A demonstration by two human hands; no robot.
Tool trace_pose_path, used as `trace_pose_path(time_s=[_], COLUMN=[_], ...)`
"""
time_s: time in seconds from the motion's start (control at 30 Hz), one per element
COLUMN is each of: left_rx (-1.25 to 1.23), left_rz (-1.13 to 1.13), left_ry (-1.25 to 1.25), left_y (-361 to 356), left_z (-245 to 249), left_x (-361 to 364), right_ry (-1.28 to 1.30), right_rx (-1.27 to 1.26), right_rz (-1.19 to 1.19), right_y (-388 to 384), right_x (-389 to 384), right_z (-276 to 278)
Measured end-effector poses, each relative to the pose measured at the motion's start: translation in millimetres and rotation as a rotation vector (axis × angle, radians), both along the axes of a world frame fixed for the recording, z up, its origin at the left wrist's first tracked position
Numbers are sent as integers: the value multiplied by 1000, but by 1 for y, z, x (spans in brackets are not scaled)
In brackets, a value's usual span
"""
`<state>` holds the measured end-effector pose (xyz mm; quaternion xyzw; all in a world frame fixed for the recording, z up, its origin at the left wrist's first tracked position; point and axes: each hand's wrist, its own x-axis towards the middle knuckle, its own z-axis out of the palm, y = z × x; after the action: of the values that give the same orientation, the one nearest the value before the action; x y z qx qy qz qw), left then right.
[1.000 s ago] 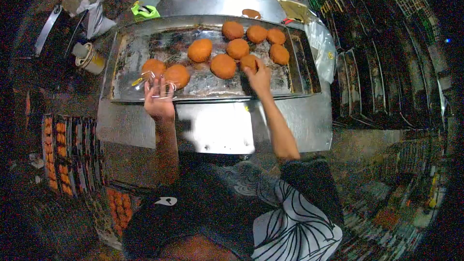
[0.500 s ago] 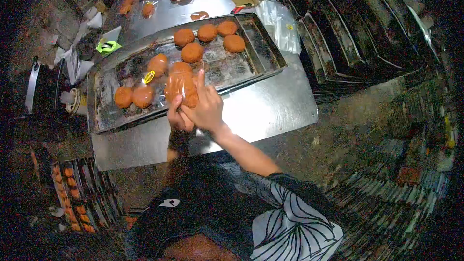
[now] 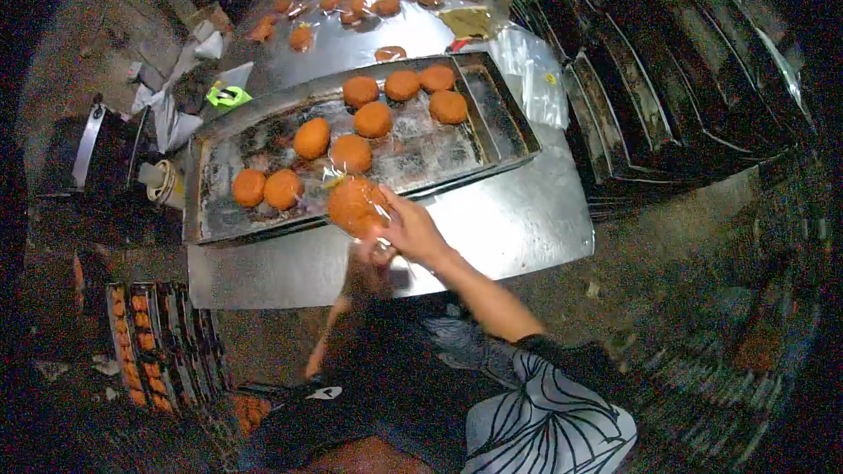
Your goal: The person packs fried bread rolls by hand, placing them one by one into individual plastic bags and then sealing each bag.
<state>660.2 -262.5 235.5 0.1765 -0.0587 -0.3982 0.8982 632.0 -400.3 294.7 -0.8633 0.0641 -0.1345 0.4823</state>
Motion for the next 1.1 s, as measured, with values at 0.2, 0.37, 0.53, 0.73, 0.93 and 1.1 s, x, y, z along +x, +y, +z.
trace_pose_path(time_s=[0.2, 0.37, 0.53, 0.73, 0.93, 1.1], left_rx=[1086, 1198, 1705, 1656, 1583, 1530], left_rz=[-328, 579, 465, 145, 210, 361], left_ry=[-1107, -1728, -1694, -1979, -1851, -1416], left_y=[-45, -26, -5, -47, -53, -33], left_z=[-50, -64, -51, -25, -18, 0], left_x=[-39, -39, -26, 1, -1, -60], right_ry=[-437, -434, 210, 117, 200, 226], right_rx=[-99, -97, 254, 399, 327, -143], right_rz=[-258, 0, -42, -58, -296, 238], right_y=[-58, -44, -58, -59, -47, -71], right_x=[132, 93, -33, -89, -79, -58], right_z=[111, 71, -84, -149, -136, -62])
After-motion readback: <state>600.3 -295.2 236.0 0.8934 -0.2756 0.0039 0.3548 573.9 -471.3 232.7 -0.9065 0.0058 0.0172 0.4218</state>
